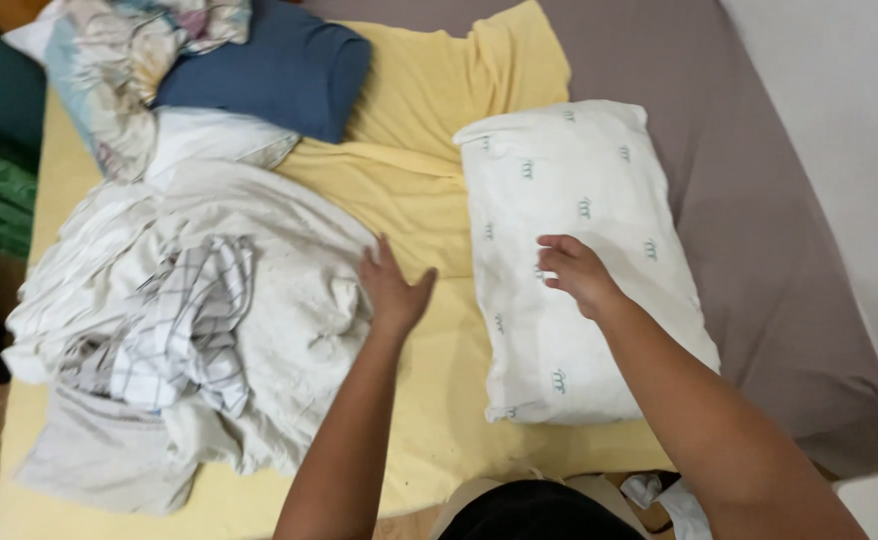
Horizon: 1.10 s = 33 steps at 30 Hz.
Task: The person arranges bedding on a bed with a yellow sheet. They fold a white sheet and place it on a nightstand, then put a patterned pillowcase on a pillow and place it on the nightstand. They then put a checkered pillowcase on another pillow and place it on the bed, followed by putting a blue pillowcase on a third pillow and placing it on the bed.
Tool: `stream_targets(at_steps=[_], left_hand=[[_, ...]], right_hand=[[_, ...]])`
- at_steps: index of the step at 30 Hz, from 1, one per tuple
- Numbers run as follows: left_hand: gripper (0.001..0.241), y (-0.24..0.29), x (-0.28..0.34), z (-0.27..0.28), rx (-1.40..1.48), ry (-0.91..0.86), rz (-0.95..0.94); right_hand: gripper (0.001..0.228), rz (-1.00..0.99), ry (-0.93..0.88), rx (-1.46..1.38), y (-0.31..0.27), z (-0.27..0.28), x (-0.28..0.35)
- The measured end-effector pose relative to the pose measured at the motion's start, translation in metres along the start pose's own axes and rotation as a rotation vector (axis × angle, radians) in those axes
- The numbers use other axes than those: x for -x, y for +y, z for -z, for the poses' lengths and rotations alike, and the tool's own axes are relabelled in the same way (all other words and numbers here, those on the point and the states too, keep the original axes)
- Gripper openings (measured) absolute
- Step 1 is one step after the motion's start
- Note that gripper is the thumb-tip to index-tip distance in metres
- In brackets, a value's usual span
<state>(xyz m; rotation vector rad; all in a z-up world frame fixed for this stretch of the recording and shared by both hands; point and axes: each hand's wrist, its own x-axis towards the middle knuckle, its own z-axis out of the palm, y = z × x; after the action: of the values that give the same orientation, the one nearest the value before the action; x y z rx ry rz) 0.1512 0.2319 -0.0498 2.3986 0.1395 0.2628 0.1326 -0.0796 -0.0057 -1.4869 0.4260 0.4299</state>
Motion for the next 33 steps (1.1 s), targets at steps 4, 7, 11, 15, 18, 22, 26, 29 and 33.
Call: stream_targets(at_steps=[4,7,11,15,18,22,26,29,33], left_hand=[[0.109,0.041,0.033,-0.075,-0.041,-0.325,-0.059],[0.107,0.069,0.055,-0.126,-0.054,-0.534,-0.077],[0.100,0.131,0.079,-0.159,-0.004,-0.735,0.022],[0.101,0.174,0.094,-0.192,0.034,-0.748,0.067],[0.096,0.197,0.095,-0.216,0.128,-0.685,0.081],[0.092,0.215,0.082,-0.244,0.068,-0.626,0.097],[0.092,0.199,0.074,-0.273,0.096,-0.504,0.147],[0.086,0.197,0.067,-0.274,0.063,-0.491,0.119],[0.084,0.160,0.051,-0.285,-0.049,-0.424,0.119]], right_hand=[[0.043,-0.015,0.257,0.098,0.052,0.085,0.005],[0.044,-0.041,0.404,0.229,0.082,0.134,0.005],[0.049,-0.173,0.479,0.391,0.107,0.175,0.006],[0.053,-0.083,0.510,0.590,0.128,0.207,-0.023],[0.056,-0.124,0.522,0.638,0.103,0.202,-0.026],[0.068,-0.101,0.525,0.720,0.088,0.208,-0.048],[0.078,-0.185,0.511,0.689,0.100,0.212,-0.077],[0.081,0.046,0.489,0.728,0.156,0.218,-0.123],[0.076,-0.011,0.435,0.928,0.150,0.145,-0.127]])
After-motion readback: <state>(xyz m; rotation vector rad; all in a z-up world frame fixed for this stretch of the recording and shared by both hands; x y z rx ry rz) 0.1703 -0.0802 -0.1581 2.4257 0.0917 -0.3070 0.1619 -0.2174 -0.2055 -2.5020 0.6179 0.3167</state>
